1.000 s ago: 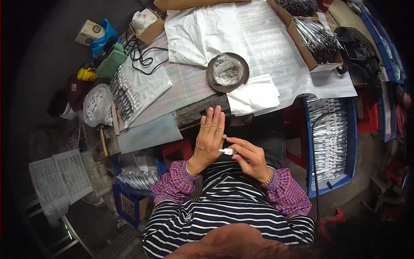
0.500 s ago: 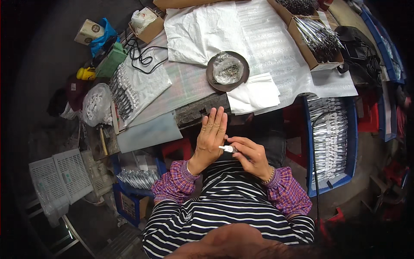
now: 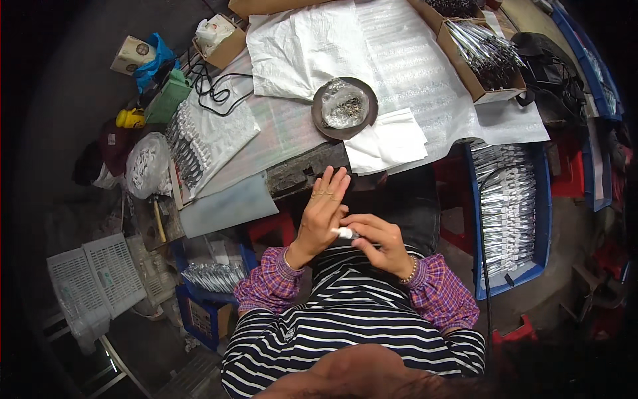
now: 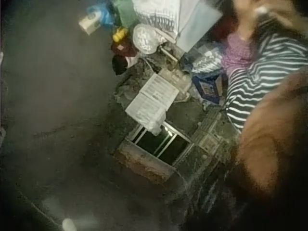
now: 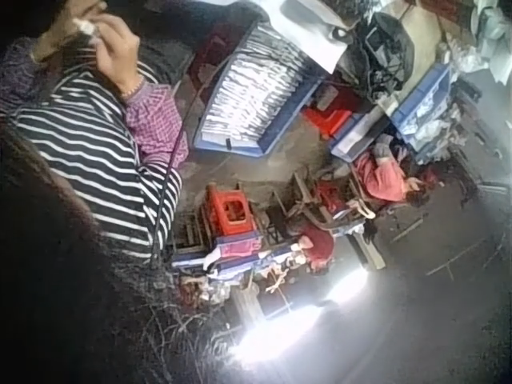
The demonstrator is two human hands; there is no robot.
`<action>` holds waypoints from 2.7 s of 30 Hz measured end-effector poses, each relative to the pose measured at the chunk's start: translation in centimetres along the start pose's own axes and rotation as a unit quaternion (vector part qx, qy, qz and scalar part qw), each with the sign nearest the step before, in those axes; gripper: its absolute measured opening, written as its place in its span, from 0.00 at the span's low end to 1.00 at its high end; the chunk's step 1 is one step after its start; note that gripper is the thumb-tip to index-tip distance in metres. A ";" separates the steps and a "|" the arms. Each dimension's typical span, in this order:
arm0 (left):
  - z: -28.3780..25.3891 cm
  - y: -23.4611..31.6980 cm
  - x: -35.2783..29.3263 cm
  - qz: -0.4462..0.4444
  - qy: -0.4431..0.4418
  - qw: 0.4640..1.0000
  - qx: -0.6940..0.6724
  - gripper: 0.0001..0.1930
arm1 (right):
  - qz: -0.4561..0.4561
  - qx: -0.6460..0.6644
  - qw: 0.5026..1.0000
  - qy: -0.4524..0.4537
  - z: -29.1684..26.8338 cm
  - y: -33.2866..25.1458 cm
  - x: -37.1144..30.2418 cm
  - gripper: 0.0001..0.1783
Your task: Assembling small white plastic components into metal hardware sliders.
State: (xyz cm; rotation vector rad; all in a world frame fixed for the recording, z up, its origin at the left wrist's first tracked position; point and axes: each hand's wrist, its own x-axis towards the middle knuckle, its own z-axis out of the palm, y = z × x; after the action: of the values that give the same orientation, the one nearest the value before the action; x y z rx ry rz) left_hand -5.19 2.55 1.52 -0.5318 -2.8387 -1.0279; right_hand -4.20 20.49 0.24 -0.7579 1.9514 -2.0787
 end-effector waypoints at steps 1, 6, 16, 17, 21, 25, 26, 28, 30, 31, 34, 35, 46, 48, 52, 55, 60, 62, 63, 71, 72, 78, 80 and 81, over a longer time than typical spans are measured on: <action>-0.2 0.3 0.1 -0.038 0.030 0.995 -0.086 0.23 | 0.019 0.002 1.000 0.015 -0.2 0.1 -0.1 0.13; -1.0 -0.4 0.2 -0.137 0.082 0.925 -0.344 0.14 | 0.115 0.011 0.990 0.077 -0.6 0.7 -0.4 0.12; -1.3 -0.9 0.4 -0.156 0.107 0.880 -0.436 0.04 | 0.213 0.055 0.973 0.072 0.0 2.3 -1.4 0.14; -1.3 -1.0 0.5 -0.155 0.106 0.880 -0.436 0.04 | 0.207 0.064 0.973 0.083 0.1 2.7 -1.5 0.14; -2.3 -1.4 1.2 -0.130 0.099 0.905 -0.393 0.05 | 0.234 0.099 0.963 0.090 0.4 3.7 -2.2 0.14; -3.9 -1.4 4.5 -0.091 0.109 0.964 -0.224 0.08 | 0.263 0.132 0.953 0.073 0.6 3.6 -2.2 0.14; -4.3 -1.2 6.0 -0.077 0.106 0.979 -0.158 0.07 | 0.260 0.120 0.956 0.063 0.6 3.8 -2.2 0.13; -4.4 -1.9 9.6 0.010 0.109 0.990 -0.093 0.07 | 0.256 0.107 0.959 0.055 0.6 3.7 -2.3 0.12; -4.0 -3.0 12.5 0.062 0.097 0.993 -0.009 0.06 | 0.245 0.093 0.964 0.039 0.5 3.3 -2.2 0.12; -3.8 -3.4 13.8 0.079 0.079 0.993 0.025 0.07 | 0.245 0.092 0.964 0.041 0.4 3.1 -2.1 0.12; -2.6 -4.3 15.1 0.080 0.068 0.992 0.076 0.08 | 0.252 0.087 0.964 0.016 0.1 2.8 -2.0 0.09; -2.3 -4.3 15.4 0.082 0.062 0.989 0.106 0.09 | 0.249 0.081 0.965 0.027 0.1 2.9 -2.1 0.09; -2.1 -4.5 15.3 0.069 0.048 0.990 0.110 0.04 | 0.276 0.133 0.950 0.063 -0.5 3.2 -2.0 0.11; -2.4 -4.4 15.2 0.074 0.074 0.991 0.089 0.03 | 0.277 0.138 0.948 0.068 -0.4 3.2 -2.0 0.11; -3.3 -3.7 14.6 0.064 0.087 0.993 0.045 0.04 | 0.298 0.142 0.941 0.075 -0.5 2.8 -1.8 0.12; -4.0 -2.3 13.3 0.065 0.097 0.993 0.004 0.04 | 0.287 0.142 0.943 0.091 -0.4 3.1 -2.0 0.12; -4.5 0.1 7.8 -0.055 -0.008 0.991 -0.118 0.05 | 0.278 0.119 0.947 0.107 -0.2 3.2 -2.1 0.12; -4.0 0.6 5.8 -0.053 -0.040 0.985 -0.157 0.04 | 0.271 0.101 0.951 0.111 0.0 3.2 -2.0 0.12; -3.7 0.7 4.7 -0.071 -0.052 0.982 -0.165 0.04 | 0.265 0.093 0.953 0.116 0.1 3.1 -2.0 0.12; -1.4 1.0 1.2 -0.079 -0.048 0.982 -0.166 0.04 | 0.208 0.009 0.971 0.115 0.4 2.4 -1.7 0.11; -1.2 1.1 1.1 -0.061 -0.041 0.988 -0.137 0.04 | 0.202 -0.014 0.973 0.112 0.4 2.2 -1.6 0.11; -0.5 0.9 0.7 0.000 -0.010 0.998 -0.065 0.05 | 0.116 -0.110 0.978 0.132 0.7 2.3 -1.7 0.11; -0.4 0.9 0.6 -0.002 -0.007 0.998 -0.058 0.05 | 0.098 -0.131 0.978 0.133 0.7 2.3 -1.6 0.11; -0.4 1.0 0.5 0.003 -0.008 0.999 -0.051 0.05 | 0.090 -0.143 0.977 0.130 0.7 2.3 -1.7 0.11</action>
State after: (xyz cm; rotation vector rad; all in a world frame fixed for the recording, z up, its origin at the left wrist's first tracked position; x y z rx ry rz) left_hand -5.39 3.12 2.52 -0.5578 -2.8091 -1.1772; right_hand -2.94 20.43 -2.40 -0.3477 2.3945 -1.8937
